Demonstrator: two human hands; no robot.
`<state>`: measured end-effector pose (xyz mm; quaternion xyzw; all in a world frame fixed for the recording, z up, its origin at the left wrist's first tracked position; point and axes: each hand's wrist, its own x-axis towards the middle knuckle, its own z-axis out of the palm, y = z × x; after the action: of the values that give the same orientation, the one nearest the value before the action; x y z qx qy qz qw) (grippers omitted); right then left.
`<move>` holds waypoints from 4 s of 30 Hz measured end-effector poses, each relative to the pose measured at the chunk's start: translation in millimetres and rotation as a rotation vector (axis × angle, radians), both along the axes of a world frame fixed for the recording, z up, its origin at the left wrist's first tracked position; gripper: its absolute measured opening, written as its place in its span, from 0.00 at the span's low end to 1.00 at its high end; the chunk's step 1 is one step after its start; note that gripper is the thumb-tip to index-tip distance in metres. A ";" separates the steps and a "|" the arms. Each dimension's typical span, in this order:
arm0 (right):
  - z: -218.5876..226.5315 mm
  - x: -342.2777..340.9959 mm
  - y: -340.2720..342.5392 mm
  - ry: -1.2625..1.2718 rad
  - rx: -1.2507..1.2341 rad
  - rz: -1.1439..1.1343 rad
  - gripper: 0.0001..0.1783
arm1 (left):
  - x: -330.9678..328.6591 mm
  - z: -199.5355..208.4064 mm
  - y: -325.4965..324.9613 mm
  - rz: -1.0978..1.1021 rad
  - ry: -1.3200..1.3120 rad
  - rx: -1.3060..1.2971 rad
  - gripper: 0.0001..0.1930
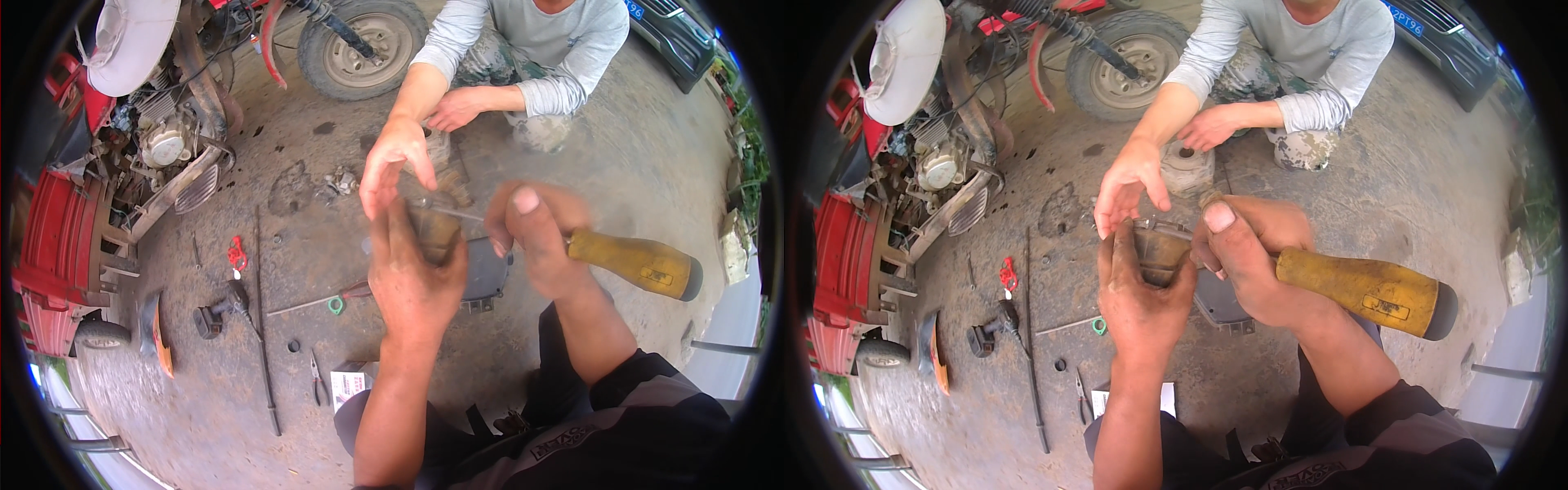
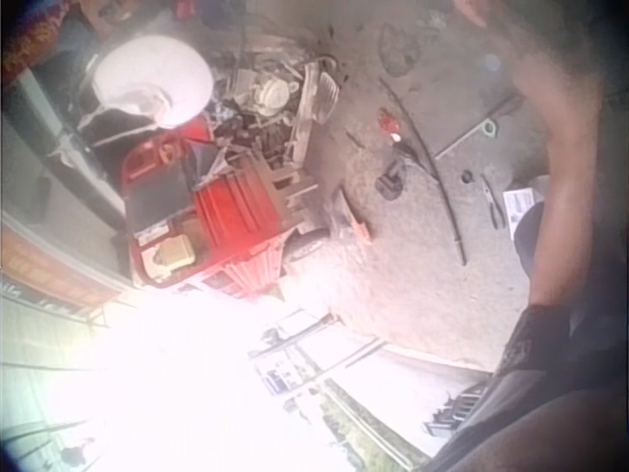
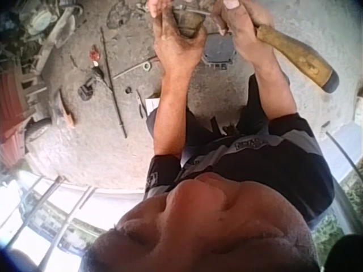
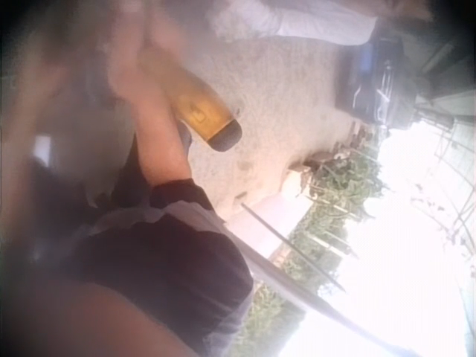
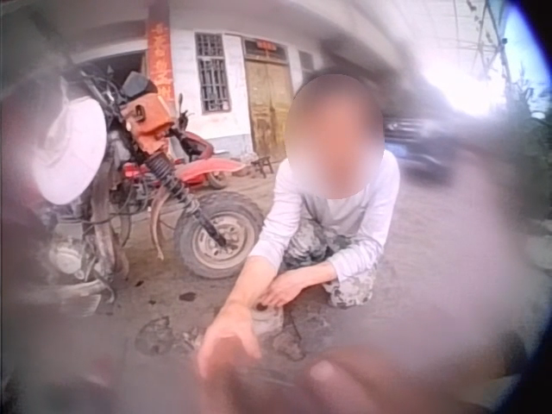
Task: The person manipulates a rubber intake boot and a plastic air filter housing using a screwdriver and needle-nose pliers. They loosen and remove a metal clamp from the boot and align the components together while another person assists by holding parts.
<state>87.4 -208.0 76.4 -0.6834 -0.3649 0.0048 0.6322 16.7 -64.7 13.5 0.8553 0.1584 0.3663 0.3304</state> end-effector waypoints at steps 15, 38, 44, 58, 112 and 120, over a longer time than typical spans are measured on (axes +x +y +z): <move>-6.7 7.0 -5.7 0.335 0.375 0.208 0.14 | -0.2 9.9 -0.4 -0.165 -0.054 -0.380 0.42; -38.1 109.9 -110.5 0.476 -0.028 0.002 0.28 | -1.3 -21.0 34.3 -0.316 -0.163 -1.237 0.32; -172.7 146.0 -178.4 0.575 -0.694 -0.222 0.21 | 2.6 -29.0 6.3 -0.352 -0.015 -1.058 0.21; -341.5 26.0 -226.9 0.215 -0.930 -0.162 0.41 | 28.6 -138.4 -81.5 -0.241 0.504 -1.310 0.31; -376.2 118.4 -148.9 0.667 -0.316 -0.499 0.53 | 84.8 -267.5 -91.1 -0.317 0.573 0.530 0.32; -325.2 126.3 -180.3 0.064 -0.983 0.001 0.55 | 76.7 -253.7 -45.5 -0.594 0.594 0.494 0.39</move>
<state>213.7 -388.3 -248.8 -0.9001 -0.3002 0.1978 0.2460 93.3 -110.2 -240.3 0.9839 -0.0968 0.0230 0.1482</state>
